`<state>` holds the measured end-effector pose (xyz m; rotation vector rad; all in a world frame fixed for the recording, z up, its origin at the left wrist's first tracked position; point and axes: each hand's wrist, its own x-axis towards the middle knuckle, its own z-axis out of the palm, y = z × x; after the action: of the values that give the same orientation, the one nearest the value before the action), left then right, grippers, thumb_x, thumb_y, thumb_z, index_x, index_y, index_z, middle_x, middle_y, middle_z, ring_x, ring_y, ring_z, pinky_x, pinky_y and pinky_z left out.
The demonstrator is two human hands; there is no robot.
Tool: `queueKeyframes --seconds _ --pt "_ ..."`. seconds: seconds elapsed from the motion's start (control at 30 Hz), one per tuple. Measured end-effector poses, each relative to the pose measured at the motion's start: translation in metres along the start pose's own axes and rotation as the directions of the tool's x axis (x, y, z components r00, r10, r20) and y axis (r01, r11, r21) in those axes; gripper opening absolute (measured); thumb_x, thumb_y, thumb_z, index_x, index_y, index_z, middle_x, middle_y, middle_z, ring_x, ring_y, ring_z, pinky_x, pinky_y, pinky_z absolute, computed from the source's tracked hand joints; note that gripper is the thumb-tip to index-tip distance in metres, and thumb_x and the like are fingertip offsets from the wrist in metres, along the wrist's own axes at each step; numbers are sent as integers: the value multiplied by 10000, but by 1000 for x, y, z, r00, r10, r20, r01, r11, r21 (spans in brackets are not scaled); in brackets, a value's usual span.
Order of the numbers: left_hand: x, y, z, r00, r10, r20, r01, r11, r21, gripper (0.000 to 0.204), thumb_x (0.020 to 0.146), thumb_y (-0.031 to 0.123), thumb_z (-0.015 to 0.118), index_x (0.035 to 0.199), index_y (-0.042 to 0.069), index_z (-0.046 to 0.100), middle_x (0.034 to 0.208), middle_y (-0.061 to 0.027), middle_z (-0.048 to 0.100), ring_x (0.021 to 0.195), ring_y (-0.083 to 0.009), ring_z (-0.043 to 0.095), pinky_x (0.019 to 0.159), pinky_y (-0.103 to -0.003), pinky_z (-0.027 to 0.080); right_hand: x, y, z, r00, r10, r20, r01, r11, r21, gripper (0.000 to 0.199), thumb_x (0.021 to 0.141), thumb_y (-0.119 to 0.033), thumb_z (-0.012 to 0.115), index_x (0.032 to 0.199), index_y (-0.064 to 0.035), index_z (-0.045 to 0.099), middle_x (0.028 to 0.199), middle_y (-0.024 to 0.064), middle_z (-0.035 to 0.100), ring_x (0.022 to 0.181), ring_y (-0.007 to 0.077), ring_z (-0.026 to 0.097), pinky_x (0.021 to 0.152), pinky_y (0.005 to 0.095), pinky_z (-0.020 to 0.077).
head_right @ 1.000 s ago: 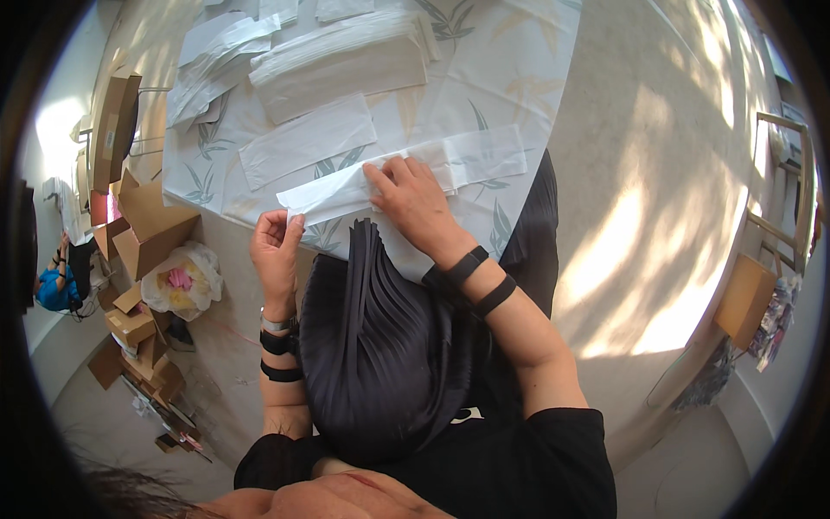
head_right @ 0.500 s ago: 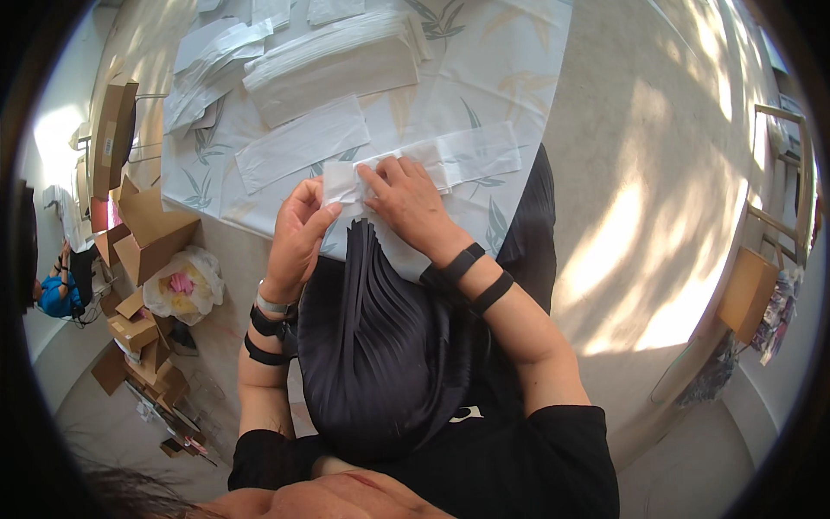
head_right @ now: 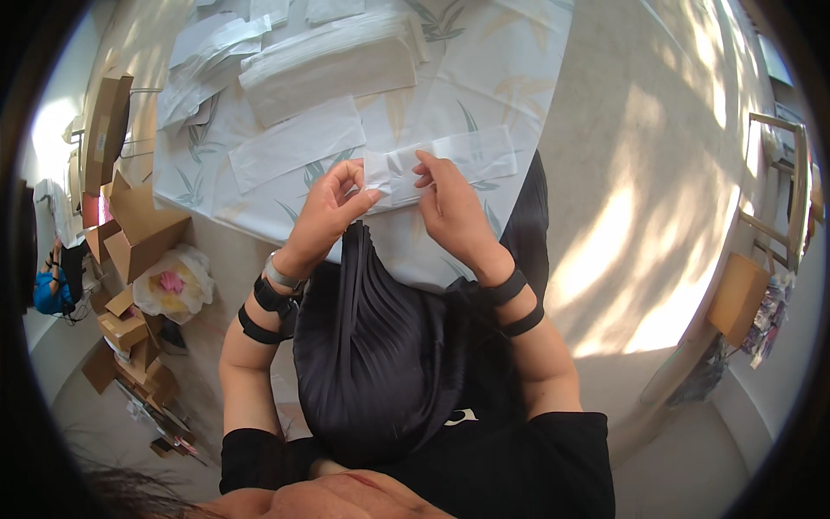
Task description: Folding white paper or fabric strips into small rectangles on a table.
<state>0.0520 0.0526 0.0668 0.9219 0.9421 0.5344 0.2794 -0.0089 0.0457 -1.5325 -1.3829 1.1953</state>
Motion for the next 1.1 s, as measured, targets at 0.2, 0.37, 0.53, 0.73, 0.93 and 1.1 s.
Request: queueKeyframes --seconds 0.2,0.37,0.53,0.73,0.93,1.1 --pt "12 -18 -2 994 35 101 -42 997 60 206 1025 109 745 1186 63 626 1614 -157 471 1481 -222 494 1226 -382 430 3 -8 6 976 190 -105 -183 980 77 440 1079 -160 678 1450 62 596 1156 173 741 1001 245 752 879 370 593" --pt "7 -12 -1 991 29 131 -27 999 -18 386 1050 106 692 1420 25 620 1643 -164 477 1507 -253 500 1230 -416 457 6 -7 17 977 35 -210 -80 975 -208 456 1022 -121 736 1436 24 613 1068 192 754 975 256 742 884 366 585" --pt "-5 -7 -12 983 173 -66 -177 981 -74 351 1069 33 616 1415 -18 638 1502 -148 636 1368 -234 636 1128 -384 531 9 -3 15 972 -56 -229 -10 961 -277 448 983 -27 693 1418 29 605 1088 261 727 947 425 721 859 461 577" --pt "-23 -22 -40 775 626 -91 -364 559 745 354 988 -34 635 1325 28 726 1344 -142 734 1253 -293 687 1055 -410 549 10 -1 12 970 -78 -228 1 948 -318 466 994 -12 703 1450 -16 605 1042 240 727 971 389 733 894 425 580" --pt "-31 -39 -41 781 543 308 -436 121 892 523 937 4 671 1453 86 680 1607 -78 608 1537 -294 509 1223 -502 411 14 -2 11 976 -113 -186 41 934 -354 471 981 19 665 1441 32 569 1100 280 728 966 456 719 849 497 575" --pt "-28 -40 -40 799 459 388 -447 23 894 592 922 27 676 1508 102 641 1655 -53 564 1583 -258 458 1279 -482 338 16 -3 13 981 -113 -157 46 925 -378 492 984 16 661 1462 29 544 1109 287 729 1000 471 715 869 512 575"
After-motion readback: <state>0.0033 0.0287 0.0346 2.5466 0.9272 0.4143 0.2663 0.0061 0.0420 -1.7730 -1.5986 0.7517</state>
